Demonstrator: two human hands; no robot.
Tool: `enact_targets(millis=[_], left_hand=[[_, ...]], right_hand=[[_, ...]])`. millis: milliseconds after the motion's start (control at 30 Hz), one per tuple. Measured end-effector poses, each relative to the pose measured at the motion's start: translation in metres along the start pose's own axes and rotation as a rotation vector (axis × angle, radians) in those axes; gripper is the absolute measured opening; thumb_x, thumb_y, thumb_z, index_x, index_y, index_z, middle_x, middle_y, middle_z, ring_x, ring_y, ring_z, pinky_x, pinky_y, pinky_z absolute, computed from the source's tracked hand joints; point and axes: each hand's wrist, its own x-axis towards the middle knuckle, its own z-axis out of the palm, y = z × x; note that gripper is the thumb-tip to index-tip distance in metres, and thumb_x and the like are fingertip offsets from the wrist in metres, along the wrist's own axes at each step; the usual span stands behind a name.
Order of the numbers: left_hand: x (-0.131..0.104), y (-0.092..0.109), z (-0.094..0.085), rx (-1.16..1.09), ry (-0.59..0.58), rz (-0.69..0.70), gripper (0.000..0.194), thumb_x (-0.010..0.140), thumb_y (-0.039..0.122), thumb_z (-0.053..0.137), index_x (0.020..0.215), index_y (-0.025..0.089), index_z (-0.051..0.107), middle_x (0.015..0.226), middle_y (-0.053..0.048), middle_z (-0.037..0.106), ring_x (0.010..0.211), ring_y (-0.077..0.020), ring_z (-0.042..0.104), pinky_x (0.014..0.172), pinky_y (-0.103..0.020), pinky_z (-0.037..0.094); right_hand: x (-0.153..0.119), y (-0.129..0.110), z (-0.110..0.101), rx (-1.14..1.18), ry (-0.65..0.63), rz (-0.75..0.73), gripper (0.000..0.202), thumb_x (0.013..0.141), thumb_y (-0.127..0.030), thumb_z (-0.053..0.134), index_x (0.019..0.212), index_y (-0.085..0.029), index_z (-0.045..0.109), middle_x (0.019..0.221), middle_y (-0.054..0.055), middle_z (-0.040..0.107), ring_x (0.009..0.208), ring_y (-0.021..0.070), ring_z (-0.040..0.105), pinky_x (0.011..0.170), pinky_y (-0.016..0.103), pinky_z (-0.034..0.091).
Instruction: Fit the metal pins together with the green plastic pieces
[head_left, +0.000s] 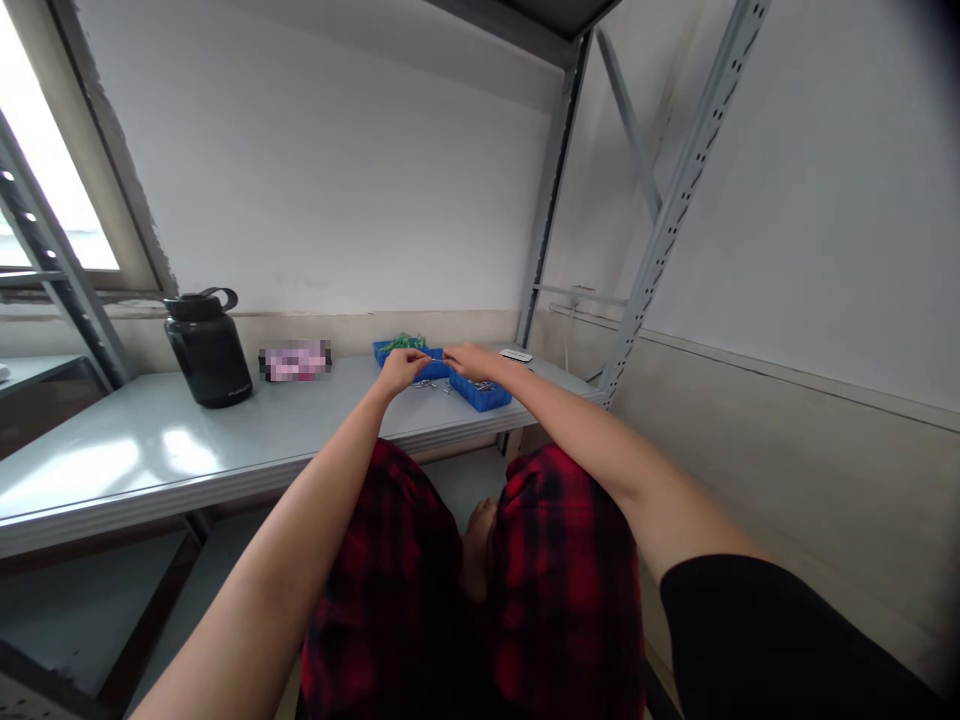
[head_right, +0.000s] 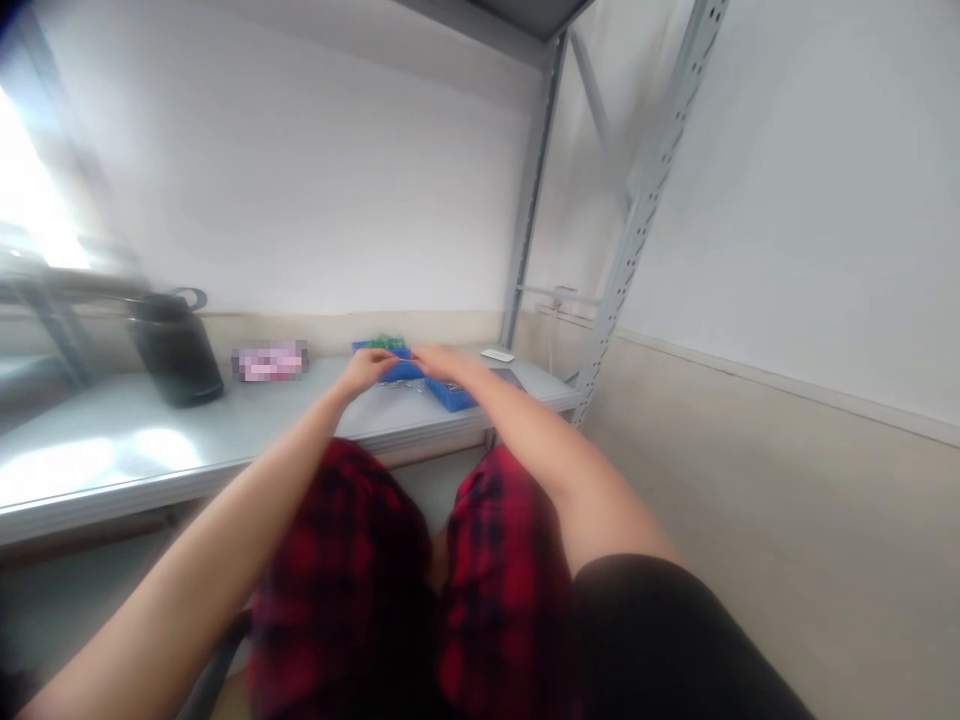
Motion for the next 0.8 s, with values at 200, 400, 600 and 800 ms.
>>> enact_targets(millis=[200, 400, 600, 800], left_hand=[[-0.0006, 0.0009, 0.0002, -0.001, -0.005, 0.013, 0.023, 0.082, 0.032, 0.062, 0.081, 0.013, 0.074, 0.069, -0.005, 0.067, 0.064, -0.0173, 0.057, 0.062, -0.028, 0.042], [-0.0001, 0.0007, 0.0008, 0.000, -0.008, 0.003, 0.023, 0.081, 0.033, 0.063, 0.079, 0.013, 0.074, 0.066, -0.004, 0.066, 0.063, -0.0176, 0.057, 0.061, -0.029, 0.042], [0.0006, -0.0006, 0.0006, -0.021, -0.016, 0.008, 0.022, 0.080, 0.035, 0.064, 0.078, 0.014, 0.072, 0.063, -0.003, 0.064, 0.061, -0.0170, 0.056, 0.059, -0.029, 0.042], [-0.0017, 0.0021, -0.0008, -0.018, -0.030, 0.015, 0.022, 0.080, 0.035, 0.064, 0.077, 0.014, 0.072, 0.064, -0.004, 0.064, 0.062, -0.0176, 0.057, 0.060, -0.029, 0.043]], right_hand=[[-0.0021, -0.0033, -0.0029, 0.005, -0.027, 0.027, 0.027, 0.103, -0.028, 0.043, 0.110, -0.017, 0.066, 0.106, 0.012, 0.073, 0.089, 0.0219, 0.067, 0.074, 0.027, 0.045], [-0.0027, -0.0021, -0.0023, 0.003, -0.029, 0.012, 0.025, 0.102, -0.026, 0.043, 0.106, -0.017, 0.066, 0.105, 0.011, 0.073, 0.086, 0.0202, 0.067, 0.071, 0.025, 0.045], [-0.0021, 0.0000, 0.0000, -0.004, 0.006, -0.002, 0.025, 0.102, -0.029, 0.045, 0.108, -0.019, 0.067, 0.102, 0.010, 0.074, 0.084, 0.0198, 0.067, 0.071, 0.025, 0.045], [0.0002, 0.0030, 0.0017, -0.013, 0.002, -0.004, 0.025, 0.102, -0.027, 0.043, 0.104, -0.018, 0.066, 0.104, 0.010, 0.074, 0.087, 0.0198, 0.067, 0.070, 0.025, 0.043]])
